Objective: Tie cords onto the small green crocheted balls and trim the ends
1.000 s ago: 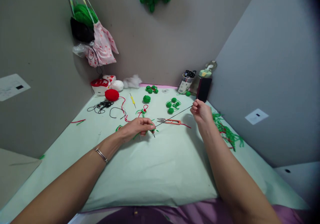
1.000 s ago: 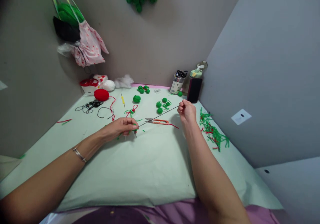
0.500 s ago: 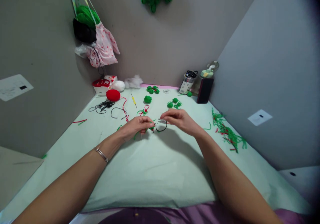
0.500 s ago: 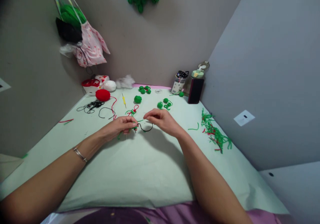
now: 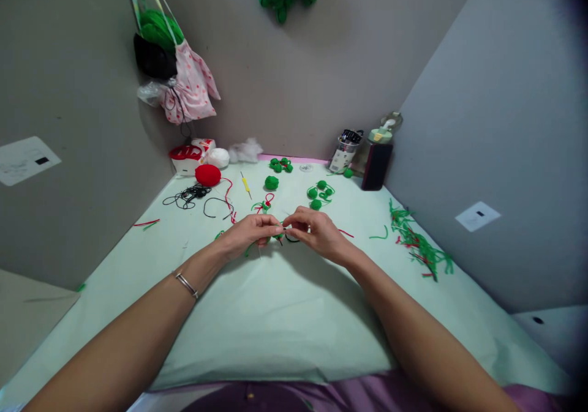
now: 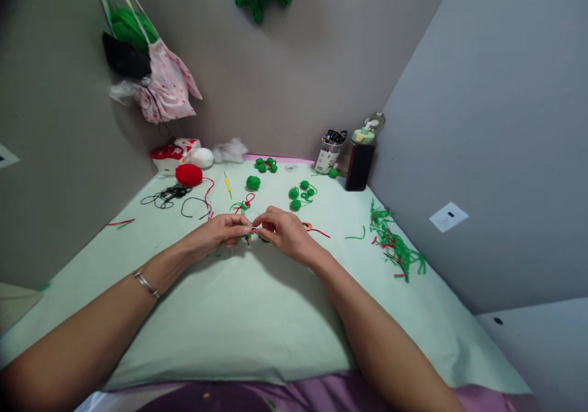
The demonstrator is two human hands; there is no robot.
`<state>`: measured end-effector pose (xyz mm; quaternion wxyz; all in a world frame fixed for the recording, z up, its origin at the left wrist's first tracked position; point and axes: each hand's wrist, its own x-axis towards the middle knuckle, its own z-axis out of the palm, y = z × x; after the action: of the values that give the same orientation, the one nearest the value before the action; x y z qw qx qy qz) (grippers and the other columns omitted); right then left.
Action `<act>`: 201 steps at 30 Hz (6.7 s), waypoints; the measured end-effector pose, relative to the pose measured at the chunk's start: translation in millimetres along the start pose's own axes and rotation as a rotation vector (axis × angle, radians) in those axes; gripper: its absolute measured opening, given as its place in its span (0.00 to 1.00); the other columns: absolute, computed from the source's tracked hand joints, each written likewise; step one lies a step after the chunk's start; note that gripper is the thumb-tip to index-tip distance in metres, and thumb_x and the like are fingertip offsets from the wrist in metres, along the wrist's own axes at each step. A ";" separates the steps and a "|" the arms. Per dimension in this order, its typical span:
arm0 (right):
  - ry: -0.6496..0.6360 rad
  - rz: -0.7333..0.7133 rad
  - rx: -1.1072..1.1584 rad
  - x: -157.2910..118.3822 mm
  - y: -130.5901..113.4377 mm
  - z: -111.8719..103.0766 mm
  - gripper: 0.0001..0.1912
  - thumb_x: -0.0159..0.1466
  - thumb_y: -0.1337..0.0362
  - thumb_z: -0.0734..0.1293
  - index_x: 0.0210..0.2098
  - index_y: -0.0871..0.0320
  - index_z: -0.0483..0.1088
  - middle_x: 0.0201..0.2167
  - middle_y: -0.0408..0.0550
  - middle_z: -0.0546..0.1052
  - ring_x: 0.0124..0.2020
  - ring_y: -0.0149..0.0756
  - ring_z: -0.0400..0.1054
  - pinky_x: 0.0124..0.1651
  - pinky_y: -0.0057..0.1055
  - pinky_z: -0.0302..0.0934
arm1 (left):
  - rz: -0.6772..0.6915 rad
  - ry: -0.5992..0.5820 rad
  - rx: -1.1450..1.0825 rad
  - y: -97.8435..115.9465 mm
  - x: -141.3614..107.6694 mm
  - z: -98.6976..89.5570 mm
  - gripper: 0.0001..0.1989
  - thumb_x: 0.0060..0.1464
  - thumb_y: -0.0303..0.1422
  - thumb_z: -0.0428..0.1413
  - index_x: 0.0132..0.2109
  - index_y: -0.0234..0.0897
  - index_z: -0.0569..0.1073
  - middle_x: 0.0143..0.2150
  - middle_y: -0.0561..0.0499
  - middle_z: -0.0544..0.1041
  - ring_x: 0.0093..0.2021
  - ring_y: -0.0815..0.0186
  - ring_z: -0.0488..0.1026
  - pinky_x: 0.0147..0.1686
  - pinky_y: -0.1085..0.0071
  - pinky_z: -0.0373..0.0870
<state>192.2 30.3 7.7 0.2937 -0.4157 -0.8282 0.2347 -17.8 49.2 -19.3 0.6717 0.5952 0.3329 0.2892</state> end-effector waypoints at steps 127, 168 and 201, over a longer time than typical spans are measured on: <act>0.062 -0.069 -0.201 -7.0 -16.5 -13.3 0.09 0.64 0.72 0.63 0.32 0.58 0.75 0.26 0.42 0.70 0.25 0.26 0.59 0.31 0.25 0.51 | 0.037 0.216 -0.100 5.0 -1.0 -2.0 0.13 0.48 0.34 0.65 0.38 0.37 0.71 0.31 0.53 0.76 0.33 0.66 0.78 0.40 0.66 0.71; 0.023 0.085 -0.484 -11.2 -32.4 13.9 0.10 0.65 0.74 0.60 0.38 0.59 0.73 0.35 0.50 0.78 0.31 0.35 0.69 0.32 0.29 0.48 | 0.167 0.401 0.190 6.4 0.2 14.2 0.09 0.45 0.30 0.61 0.33 0.36 0.69 0.29 0.55 0.73 0.28 0.69 0.75 0.31 0.71 0.70; 0.264 -0.023 0.113 -1.5 -3.6 7.1 0.24 0.63 0.74 0.59 0.56 0.52 0.67 0.54 0.51 0.70 0.32 0.29 0.67 0.37 0.31 0.63 | 0.420 0.294 0.122 2.8 -2.3 19.6 0.05 0.55 0.30 0.58 0.39 0.37 0.71 0.39 0.50 0.73 0.42 0.66 0.71 0.46 0.67 0.67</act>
<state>186.2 26.0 4.5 0.4255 -0.4163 -0.7726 0.2207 -3.7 35.8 -14.9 0.5043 0.6423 0.3126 0.4852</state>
